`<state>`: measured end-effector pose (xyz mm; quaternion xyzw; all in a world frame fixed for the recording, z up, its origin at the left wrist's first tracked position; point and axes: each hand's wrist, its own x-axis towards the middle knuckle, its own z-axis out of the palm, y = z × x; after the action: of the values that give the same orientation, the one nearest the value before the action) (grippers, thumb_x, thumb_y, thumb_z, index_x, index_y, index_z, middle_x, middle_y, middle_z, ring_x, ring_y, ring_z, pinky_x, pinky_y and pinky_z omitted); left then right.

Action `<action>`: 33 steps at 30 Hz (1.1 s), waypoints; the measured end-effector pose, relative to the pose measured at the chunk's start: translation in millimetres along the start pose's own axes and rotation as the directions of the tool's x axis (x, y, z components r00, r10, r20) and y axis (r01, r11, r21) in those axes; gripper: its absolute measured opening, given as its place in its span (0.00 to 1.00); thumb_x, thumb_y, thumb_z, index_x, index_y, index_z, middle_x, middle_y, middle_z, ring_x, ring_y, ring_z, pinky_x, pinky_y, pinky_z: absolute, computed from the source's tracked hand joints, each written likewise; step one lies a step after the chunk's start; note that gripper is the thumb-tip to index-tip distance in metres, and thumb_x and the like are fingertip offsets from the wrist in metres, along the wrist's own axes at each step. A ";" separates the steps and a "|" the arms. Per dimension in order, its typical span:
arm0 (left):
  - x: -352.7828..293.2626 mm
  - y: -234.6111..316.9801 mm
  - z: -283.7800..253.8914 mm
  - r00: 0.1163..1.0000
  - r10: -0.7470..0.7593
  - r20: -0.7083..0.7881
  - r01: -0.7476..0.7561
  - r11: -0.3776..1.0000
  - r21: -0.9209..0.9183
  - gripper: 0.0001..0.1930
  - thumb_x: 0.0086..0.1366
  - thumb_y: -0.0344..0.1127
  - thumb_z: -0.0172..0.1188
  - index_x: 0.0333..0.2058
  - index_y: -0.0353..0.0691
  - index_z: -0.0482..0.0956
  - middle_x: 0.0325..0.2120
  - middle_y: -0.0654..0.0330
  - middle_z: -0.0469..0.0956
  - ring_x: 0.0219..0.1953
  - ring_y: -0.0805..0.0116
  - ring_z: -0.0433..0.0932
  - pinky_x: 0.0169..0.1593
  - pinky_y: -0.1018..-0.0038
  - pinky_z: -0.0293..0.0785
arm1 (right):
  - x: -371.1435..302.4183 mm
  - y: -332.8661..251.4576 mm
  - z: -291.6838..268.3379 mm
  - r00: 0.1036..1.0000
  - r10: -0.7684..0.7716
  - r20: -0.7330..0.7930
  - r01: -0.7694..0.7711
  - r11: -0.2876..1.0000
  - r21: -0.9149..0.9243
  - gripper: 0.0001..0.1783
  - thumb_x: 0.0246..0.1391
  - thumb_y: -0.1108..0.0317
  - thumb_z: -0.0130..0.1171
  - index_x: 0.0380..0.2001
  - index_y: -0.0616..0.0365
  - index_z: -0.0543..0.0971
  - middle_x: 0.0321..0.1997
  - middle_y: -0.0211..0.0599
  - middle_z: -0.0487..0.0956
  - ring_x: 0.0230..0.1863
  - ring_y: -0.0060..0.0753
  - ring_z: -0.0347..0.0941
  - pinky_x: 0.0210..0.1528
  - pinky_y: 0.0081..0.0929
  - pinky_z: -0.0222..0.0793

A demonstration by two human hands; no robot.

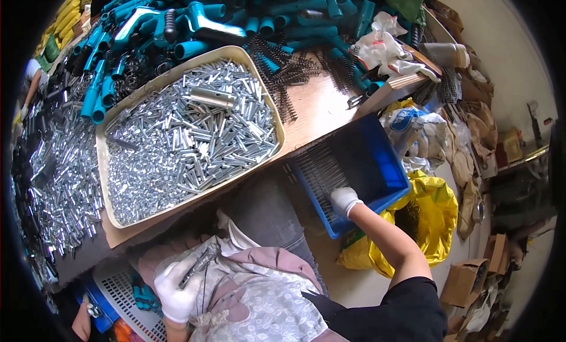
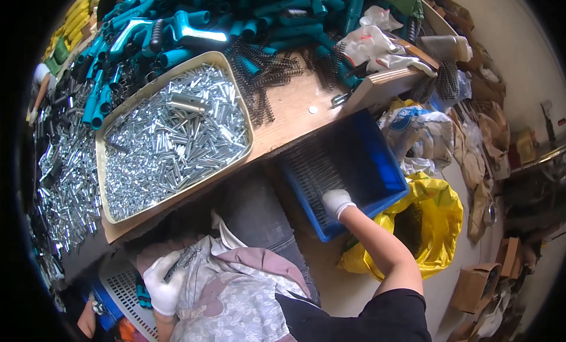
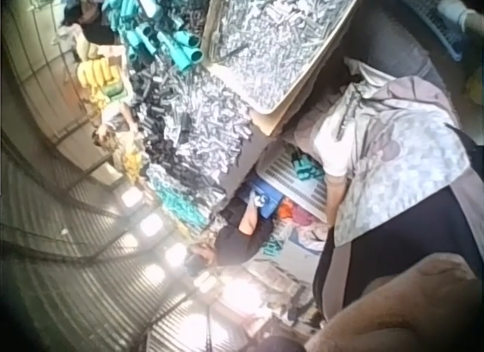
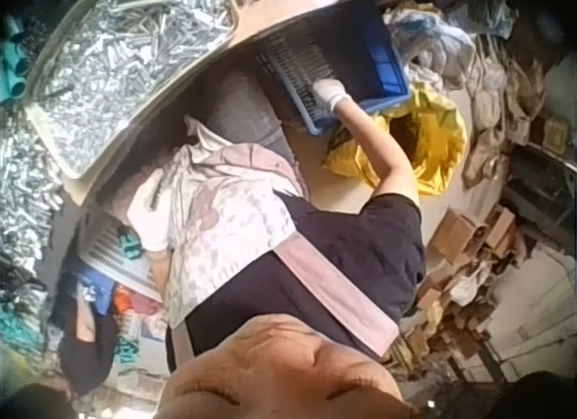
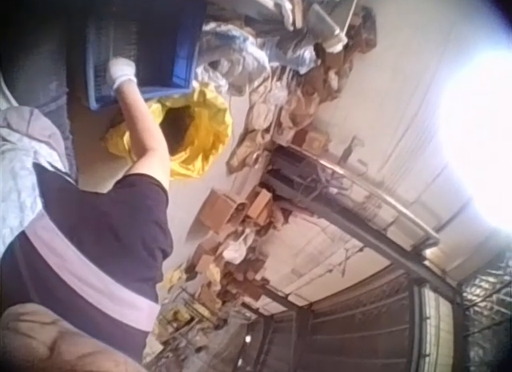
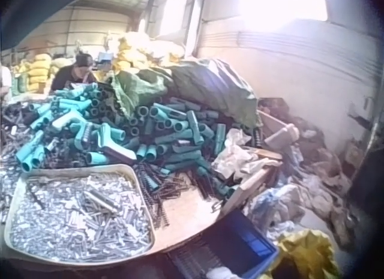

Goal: Assembling metal rods into plastic T-joint connectors at a factory workstation.

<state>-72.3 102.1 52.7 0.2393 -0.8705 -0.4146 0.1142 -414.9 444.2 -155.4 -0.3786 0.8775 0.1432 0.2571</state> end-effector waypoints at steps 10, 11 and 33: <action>-15.3 -27.6 -4.2 0.998 0.002 -0.070 -0.005 0.999 -0.054 0.15 0.53 0.25 0.69 0.42 0.30 0.85 0.38 0.46 0.86 0.41 0.51 0.85 0.49 0.66 0.80 | -45.6 -30.0 -105.3 0.855 0.291 -0.429 0.065 0.761 0.645 0.07 0.50 0.69 0.64 0.29 0.61 0.79 0.28 0.44 0.85 0.30 0.46 0.84 0.35 0.41 0.80; -18.1 -31.6 -1.9 0.996 -0.013 -0.089 0.009 0.999 -0.045 0.15 0.53 0.25 0.69 0.42 0.30 0.85 0.38 0.46 0.86 0.41 0.51 0.85 0.49 0.66 0.80 | -51.2 -47.4 -123.3 0.877 0.337 -0.342 0.145 0.493 0.858 0.07 0.51 0.70 0.64 0.29 0.61 0.77 0.27 0.40 0.84 0.28 0.42 0.83 0.33 0.37 0.80; -43.5 -27.9 -40.3 0.859 -0.269 -0.435 0.187 0.957 -0.223 0.23 0.54 0.39 0.74 0.46 0.34 0.84 0.34 0.48 0.83 0.38 0.46 0.82 0.44 0.61 0.77 | -82.1 -307.0 -204.6 0.833 -0.547 -0.083 0.006 -0.142 0.990 0.15 0.59 0.79 0.64 0.50 0.69 0.81 0.43 0.37 0.85 0.40 0.21 0.81 0.47 0.22 0.80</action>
<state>-9.9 82.4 56.5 0.4214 -0.7447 -0.4303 0.2877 -210.7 195.0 42.3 -0.2179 0.5229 -0.5303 0.6307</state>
